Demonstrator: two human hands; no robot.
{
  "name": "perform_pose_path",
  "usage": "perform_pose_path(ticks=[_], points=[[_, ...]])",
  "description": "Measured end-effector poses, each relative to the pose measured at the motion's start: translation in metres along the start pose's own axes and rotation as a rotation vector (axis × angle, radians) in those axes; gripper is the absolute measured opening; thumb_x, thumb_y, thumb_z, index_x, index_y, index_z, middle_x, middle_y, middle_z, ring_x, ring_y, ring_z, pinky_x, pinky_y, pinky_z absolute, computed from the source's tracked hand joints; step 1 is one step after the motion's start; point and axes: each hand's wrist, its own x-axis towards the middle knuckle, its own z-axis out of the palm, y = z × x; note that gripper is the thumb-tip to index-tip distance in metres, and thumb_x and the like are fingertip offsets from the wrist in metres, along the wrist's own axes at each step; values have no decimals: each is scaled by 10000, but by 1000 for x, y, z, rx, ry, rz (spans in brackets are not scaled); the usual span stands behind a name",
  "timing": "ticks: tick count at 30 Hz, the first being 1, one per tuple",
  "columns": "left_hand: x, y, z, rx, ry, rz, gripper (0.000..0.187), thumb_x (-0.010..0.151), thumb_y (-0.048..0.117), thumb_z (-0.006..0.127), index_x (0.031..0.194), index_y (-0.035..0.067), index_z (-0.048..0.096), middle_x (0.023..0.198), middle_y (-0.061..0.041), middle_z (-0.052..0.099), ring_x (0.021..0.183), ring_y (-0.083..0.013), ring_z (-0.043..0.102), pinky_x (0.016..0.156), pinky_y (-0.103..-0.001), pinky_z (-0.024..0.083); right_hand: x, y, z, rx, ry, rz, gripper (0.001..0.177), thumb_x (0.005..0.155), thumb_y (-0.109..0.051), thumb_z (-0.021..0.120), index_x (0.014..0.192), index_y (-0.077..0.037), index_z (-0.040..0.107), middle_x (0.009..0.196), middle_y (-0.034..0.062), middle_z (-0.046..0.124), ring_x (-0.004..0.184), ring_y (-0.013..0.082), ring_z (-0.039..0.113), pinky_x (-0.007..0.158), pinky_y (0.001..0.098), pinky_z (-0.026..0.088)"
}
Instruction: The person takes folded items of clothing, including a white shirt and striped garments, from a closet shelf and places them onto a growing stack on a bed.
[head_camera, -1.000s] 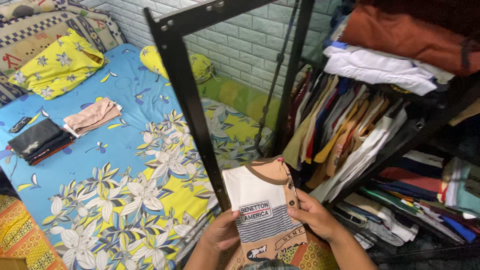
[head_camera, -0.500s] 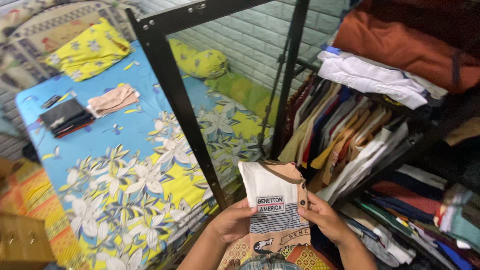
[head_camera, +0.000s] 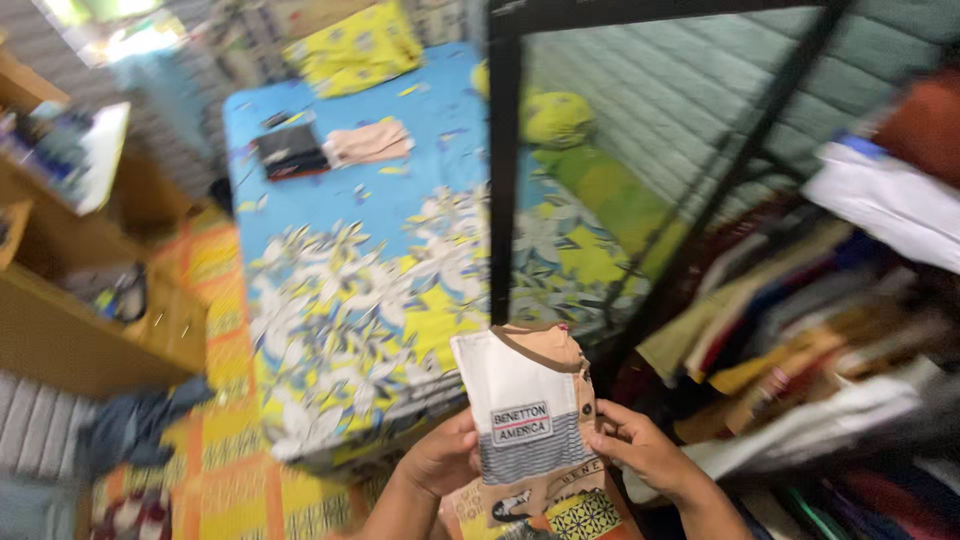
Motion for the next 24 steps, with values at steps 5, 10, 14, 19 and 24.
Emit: perform_pose_path(ticks=[5,10,14,19,24], points=[[-61,14,-29,-126,-123,243,845,996,261,809,1655,-78,403,1372,-161,624,1091,-165,639,1094,-383,517,39,-3,35,-96,-198,-12,557,940,-173,728,1451,-17,573,913,0,640,845,87,591,776,256,492],[-130,52,-32,-123,37,348,800,841,261,809,1482,-32,430,1391,-168,620,1258,-252,663,1115,-426,497,98,-26,107,-217,-282,26,565,880,-217,701,1393,-28,555,1046,-24,754,924,67,655,847,250,529],[-190,80,-50,-190,-41,434,737,1035,205,770,1624,-67,419,1297,-170,618,1222,-244,622,1171,-455,470,154,-34,172,-210,-336,72,592,896,-236,695,1440,-42,567,895,41,706,764,119,604,711,283,508],[-253,120,-65,-70,151,583,760,896,252,783,1518,-10,432,1444,-177,593,1336,-301,595,1167,-453,460,221,-26,264,-77,-520,33,627,917,-178,713,1488,-14,514,973,83,704,803,140,604,720,307,509],[-335,127,-85,-48,272,702,779,896,269,790,1530,-4,429,1463,-161,581,1356,-292,573,1176,-448,441,270,-14,358,-164,-612,95,666,872,-146,702,1487,-31,475,1211,123,740,1008,182,689,847,331,526]])
